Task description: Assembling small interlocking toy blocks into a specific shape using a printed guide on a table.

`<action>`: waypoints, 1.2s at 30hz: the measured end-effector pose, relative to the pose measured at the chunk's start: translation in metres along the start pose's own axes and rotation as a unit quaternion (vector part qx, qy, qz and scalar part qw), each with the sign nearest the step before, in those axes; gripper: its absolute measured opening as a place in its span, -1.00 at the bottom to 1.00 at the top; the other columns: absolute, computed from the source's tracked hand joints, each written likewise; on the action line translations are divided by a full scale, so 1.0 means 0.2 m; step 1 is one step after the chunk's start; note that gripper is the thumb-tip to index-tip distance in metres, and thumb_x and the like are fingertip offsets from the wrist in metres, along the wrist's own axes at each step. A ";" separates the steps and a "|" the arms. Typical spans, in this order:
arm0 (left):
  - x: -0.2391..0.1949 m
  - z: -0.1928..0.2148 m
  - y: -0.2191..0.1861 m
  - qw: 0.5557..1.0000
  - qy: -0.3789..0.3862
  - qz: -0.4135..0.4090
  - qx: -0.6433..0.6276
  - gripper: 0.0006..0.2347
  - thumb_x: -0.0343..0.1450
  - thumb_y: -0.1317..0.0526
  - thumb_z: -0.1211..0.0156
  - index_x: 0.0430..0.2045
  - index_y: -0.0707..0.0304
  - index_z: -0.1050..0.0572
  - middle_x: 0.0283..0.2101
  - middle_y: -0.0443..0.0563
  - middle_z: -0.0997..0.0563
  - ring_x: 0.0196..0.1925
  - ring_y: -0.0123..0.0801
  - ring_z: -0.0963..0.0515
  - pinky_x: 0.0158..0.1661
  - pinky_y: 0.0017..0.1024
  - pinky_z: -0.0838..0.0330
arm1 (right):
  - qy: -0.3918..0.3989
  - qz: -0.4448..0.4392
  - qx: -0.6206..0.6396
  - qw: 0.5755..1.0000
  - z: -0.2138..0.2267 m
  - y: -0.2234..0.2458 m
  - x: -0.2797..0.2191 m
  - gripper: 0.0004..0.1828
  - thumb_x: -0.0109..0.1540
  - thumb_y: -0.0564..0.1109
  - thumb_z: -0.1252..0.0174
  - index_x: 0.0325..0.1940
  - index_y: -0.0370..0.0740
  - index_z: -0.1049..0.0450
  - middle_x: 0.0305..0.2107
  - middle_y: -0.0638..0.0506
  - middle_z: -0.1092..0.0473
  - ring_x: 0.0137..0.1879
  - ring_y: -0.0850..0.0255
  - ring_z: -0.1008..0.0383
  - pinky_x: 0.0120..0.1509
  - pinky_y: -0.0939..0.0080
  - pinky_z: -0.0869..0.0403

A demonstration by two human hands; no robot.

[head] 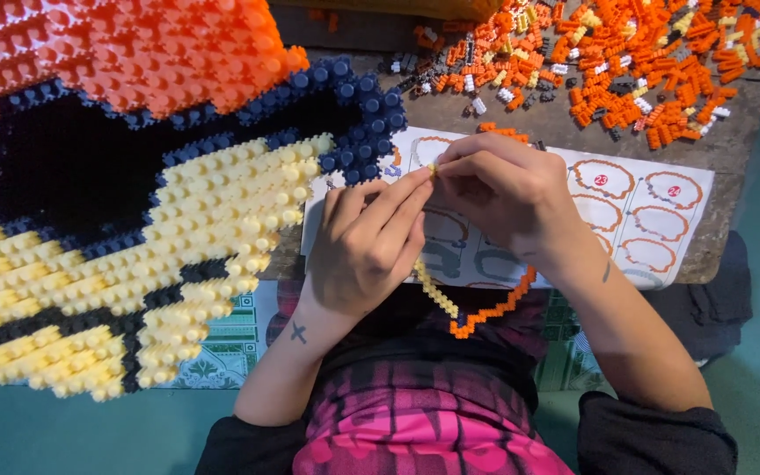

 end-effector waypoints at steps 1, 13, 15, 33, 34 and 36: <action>0.00 0.00 0.00 1.000 0.001 0.000 0.000 -0.75 0.60 0.26 -0.27 0.14 0.19 -0.73 0.22 -0.10 -0.75 0.01 -0.19 -0.66 -0.02 -0.33 -0.46 | 0.000 0.000 0.001 1.000 0.00 0.00 0.00 -0.89 0.35 -0.39 -0.50 -0.11 -0.44 -0.67 -0.10 -0.24 -0.67 -0.02 -0.10 -0.72 -0.10 0.04 -0.66; 0.03 0.02 -0.03 1.000 -0.008 0.005 0.003 -0.79 0.58 0.33 -0.30 0.08 0.25 -0.74 0.17 -0.10 -0.77 -0.04 -0.26 -0.64 -0.06 -0.39 -0.42 | 0.049 0.031 -0.135 0.989 0.04 0.11 0.05 -0.89 0.36 -0.38 -0.48 -0.10 -0.46 -0.66 -0.06 -0.29 -0.65 0.06 -0.18 -0.73 0.01 -0.05 -0.71; 0.04 0.02 -0.03 1.000 -0.010 0.005 0.002 -0.83 0.61 0.31 -0.26 0.01 0.28 -0.74 0.11 -0.06 -0.78 -0.06 -0.26 -0.64 -0.07 -0.40 -0.41 | 0.096 0.054 -0.177 0.978 0.06 0.15 0.09 -0.91 0.43 -0.35 -0.37 -0.12 -0.50 -0.63 -0.08 -0.37 -0.63 0.07 -0.25 -0.73 0.02 -0.11 -0.72; 0.08 0.09 -0.08 0.996 0.079 0.040 -0.028 -0.74 0.44 0.38 -0.46 -0.03 0.60 -0.75 0.26 0.13 -0.71 0.03 -0.13 -0.63 0.13 -0.21 -0.44 | 0.158 -0.003 -0.158 0.975 0.08 0.15 0.08 -0.70 0.32 -0.18 -0.29 0.06 -0.30 -0.39 -0.19 -0.09 -0.39 -0.29 0.00 -0.50 -0.16 -0.03 -0.53; 0.08 0.06 -0.07 0.996 0.076 0.040 -0.026 -0.74 0.44 0.38 -0.46 -0.03 0.60 -0.75 0.26 0.13 -0.71 0.03 -0.13 -0.63 0.13 -0.21 -0.44 | 0.157 -0.001 -0.159 0.975 0.06 0.15 0.07 -0.70 0.32 -0.18 -0.29 0.06 -0.30 -0.39 -0.19 -0.09 -0.39 -0.29 0.00 -0.50 -0.16 -0.03 -0.53; 0.07 0.05 -0.06 1.000 -0.002 0.018 -0.006 -0.84 0.58 0.36 -0.28 -0.03 0.28 -0.76 0.10 -0.04 -0.79 -0.05 -0.24 -0.67 -0.05 -0.36 -0.46 | 0.058 0.087 -0.254 0.962 0.05 0.19 0.04 -0.89 0.50 -0.17 -0.35 0.00 -0.29 -0.65 -0.16 -0.17 -0.63 0.01 -0.02 -0.73 0.04 0.14 -0.70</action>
Point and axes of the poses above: each hand's wrist, its own x-axis towards the middle knuckle, its own z-axis out of the back of the hand, y = z × x, the point moved 4 cm from there along x, towards the middle knuckle
